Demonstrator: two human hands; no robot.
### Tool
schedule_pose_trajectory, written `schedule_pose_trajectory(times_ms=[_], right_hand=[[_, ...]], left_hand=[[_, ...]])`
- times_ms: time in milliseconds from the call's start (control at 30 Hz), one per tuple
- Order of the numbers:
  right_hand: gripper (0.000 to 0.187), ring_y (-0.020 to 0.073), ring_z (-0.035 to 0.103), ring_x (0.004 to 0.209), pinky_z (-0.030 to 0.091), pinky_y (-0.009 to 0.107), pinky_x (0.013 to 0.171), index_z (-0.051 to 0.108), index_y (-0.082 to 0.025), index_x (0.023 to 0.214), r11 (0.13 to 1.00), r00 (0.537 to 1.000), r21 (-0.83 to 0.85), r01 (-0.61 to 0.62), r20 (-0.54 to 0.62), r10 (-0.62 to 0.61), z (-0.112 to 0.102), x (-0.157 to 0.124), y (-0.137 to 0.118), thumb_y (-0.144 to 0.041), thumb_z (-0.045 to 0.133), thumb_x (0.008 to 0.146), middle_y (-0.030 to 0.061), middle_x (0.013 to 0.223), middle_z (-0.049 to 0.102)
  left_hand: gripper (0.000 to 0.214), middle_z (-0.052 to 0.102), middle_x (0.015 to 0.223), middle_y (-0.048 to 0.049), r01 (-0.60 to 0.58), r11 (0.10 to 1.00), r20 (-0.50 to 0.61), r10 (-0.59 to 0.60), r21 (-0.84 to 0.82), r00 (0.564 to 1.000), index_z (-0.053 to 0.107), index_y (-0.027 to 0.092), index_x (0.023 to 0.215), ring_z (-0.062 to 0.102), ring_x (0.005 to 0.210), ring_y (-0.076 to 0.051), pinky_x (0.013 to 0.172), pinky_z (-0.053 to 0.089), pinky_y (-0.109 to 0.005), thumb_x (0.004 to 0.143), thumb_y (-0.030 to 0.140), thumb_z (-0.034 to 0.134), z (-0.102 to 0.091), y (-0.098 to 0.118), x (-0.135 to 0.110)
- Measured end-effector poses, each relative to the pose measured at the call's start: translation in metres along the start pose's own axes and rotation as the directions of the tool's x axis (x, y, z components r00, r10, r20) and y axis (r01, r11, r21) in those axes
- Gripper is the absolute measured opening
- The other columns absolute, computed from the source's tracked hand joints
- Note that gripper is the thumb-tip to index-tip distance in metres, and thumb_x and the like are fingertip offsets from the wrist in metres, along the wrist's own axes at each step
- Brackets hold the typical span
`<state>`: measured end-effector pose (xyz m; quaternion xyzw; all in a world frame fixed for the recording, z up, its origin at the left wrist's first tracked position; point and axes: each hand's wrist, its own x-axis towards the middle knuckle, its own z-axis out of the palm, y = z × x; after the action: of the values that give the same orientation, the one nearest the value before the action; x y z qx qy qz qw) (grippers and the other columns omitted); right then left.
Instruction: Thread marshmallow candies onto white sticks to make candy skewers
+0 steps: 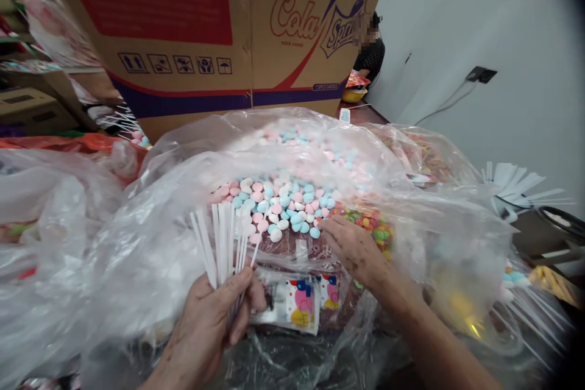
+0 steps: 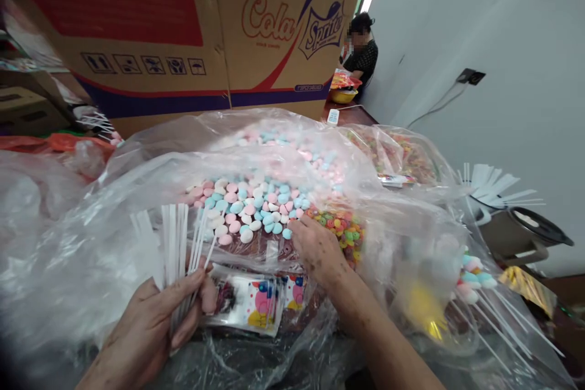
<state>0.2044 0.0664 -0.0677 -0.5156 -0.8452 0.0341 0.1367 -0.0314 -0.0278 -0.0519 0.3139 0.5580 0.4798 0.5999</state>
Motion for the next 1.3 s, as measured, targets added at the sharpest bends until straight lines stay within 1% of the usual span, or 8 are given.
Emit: schedule_pose_trajectory(times_ms=[100, 233, 567, 767, 867, 1033, 1167, 1300], right_hand=[[0.02, 0.0174, 0.063, 0.086, 0.049, 0.027, 0.077, 0.066, -0.02, 0.096, 1.0, 0.998, 0.021, 0.007, 0.069, -0.008, 0.007, 0.009, -0.011, -0.011, 0.048, 0.093, 0.0056, 0.095, 0.066], [0.02, 0.0179, 0.062, 0.09, 0.049, 0.028, 0.08, 0.065, -0.02, 0.099, 0.991, 0.995, 0.103, 0.09, 0.041, -0.095, 0.013, 0.022, -0.031, -0.012, 0.048, 0.095, 0.0055, 0.095, 0.065], [0.025, 0.0207, 0.058, 0.103, 0.049, 0.032, 0.087, 0.062, -0.015, 0.111, 0.954, 0.956, 0.099, 0.282, 0.049, -0.288, 0.03, 0.057, -0.067, -0.006, 0.049, 0.092, 0.0098, 0.108, 0.064], [0.014, 0.025, 0.058, 0.097, 0.05, 0.034, 0.077, 0.065, -0.015, 0.099, 0.958, 0.958, -0.069, 0.277, 0.102, -0.269, 0.027, 0.07, -0.083, -0.014, 0.051, 0.094, 0.0119, 0.1, 0.064], [0.014, 0.0245, 0.059, 0.093, 0.05, 0.033, 0.075, 0.063, -0.016, 0.101, 0.95, 0.958, -0.144, 0.279, 0.108, -0.265, 0.025, 0.06, -0.084, -0.012, 0.056, 0.09, 0.0118, 0.101, 0.064], [0.025, 0.0242, 0.059, 0.089, 0.049, 0.032, 0.07, 0.061, -0.017, 0.1, 0.948, 0.975, -0.238, 0.212, 0.122, -0.187, 0.034, 0.041, -0.079, -0.001, 0.053, 0.083, 0.0122, 0.103, 0.063], [0.019, 0.0212, 0.057, 0.087, 0.048, 0.031, 0.073, 0.059, -0.017, 0.096, 0.984, 0.981, -0.051, 0.171, 0.099, -0.165, 0.029, 0.045, -0.076, -0.004, 0.051, 0.085, 0.0091, 0.098, 0.062], [0.012, 0.0185, 0.055, 0.086, 0.046, 0.03, 0.077, 0.057, -0.016, 0.093, 0.976, 0.989, 0.175, 0.131, 0.041, -0.14, 0.023, 0.064, -0.078, -0.008, 0.052, 0.086, 0.0067, 0.096, 0.058]], left_hand=[[0.044, 0.051, 0.04, 0.0029, -0.019, 1.0, -0.024, 0.019, 0.0, 1.0, 0.063, 0.013, 0.049, 0.028, 0.029, -0.002, 0.038, 0.015, -0.018, 0.07, 0.051, 0.071, -0.001, 0.001, 0.002], [0.046, 0.038, 0.03, 0.007, -0.019, 1.0, -0.013, 0.019, 0.005, 1.0, 0.063, 0.015, 0.048, 0.026, 0.029, -0.003, 0.037, 0.014, -0.018, 0.071, 0.053, 0.069, -0.001, 0.0, 0.003], [0.048, 0.046, 0.038, 0.0035, -0.049, 0.998, -0.045, 0.05, 0.027, 0.998, 0.062, 0.013, 0.048, 0.028, 0.03, -0.002, 0.04, 0.015, -0.02, 0.074, 0.053, 0.068, -0.008, 0.002, -0.001], [0.047, 0.054, 0.046, 0.0007, -0.054, 0.998, -0.054, 0.055, 0.01, 0.997, 0.063, 0.013, 0.05, 0.032, 0.03, -0.003, 0.036, 0.016, -0.019, 0.074, 0.053, 0.068, -0.009, 0.004, -0.001], [0.046, 0.056, 0.048, 0.0001, -0.042, 0.999, -0.062, 0.041, -0.009, 0.997, 0.063, 0.013, 0.05, 0.033, 0.03, -0.002, 0.035, 0.017, -0.018, 0.072, 0.052, 0.069, -0.011, 0.003, -0.001], [0.046, 0.054, 0.044, 0.0007, -0.035, 0.999, -0.046, 0.035, -0.01, 0.998, 0.062, 0.013, 0.049, 0.033, 0.028, -0.002, 0.033, 0.017, -0.018, 0.072, 0.053, 0.069, -0.012, 0.001, 0.001], [0.045, 0.06, 0.05, -0.0008, -0.036, 0.999, -0.052, 0.035, -0.037, 0.998, 0.06, 0.013, 0.051, 0.034, 0.028, -0.002, 0.033, 0.018, -0.017, 0.071, 0.052, 0.069, -0.012, -0.001, 0.0], [0.039, 0.062, 0.052, 0.0001, -0.042, 0.997, -0.053, 0.038, -0.065, 0.998, 0.06, 0.015, 0.059, 0.036, 0.028, -0.003, 0.033, 0.019, -0.016, 0.071, 0.05, 0.07, -0.012, 0.0, -0.003]])
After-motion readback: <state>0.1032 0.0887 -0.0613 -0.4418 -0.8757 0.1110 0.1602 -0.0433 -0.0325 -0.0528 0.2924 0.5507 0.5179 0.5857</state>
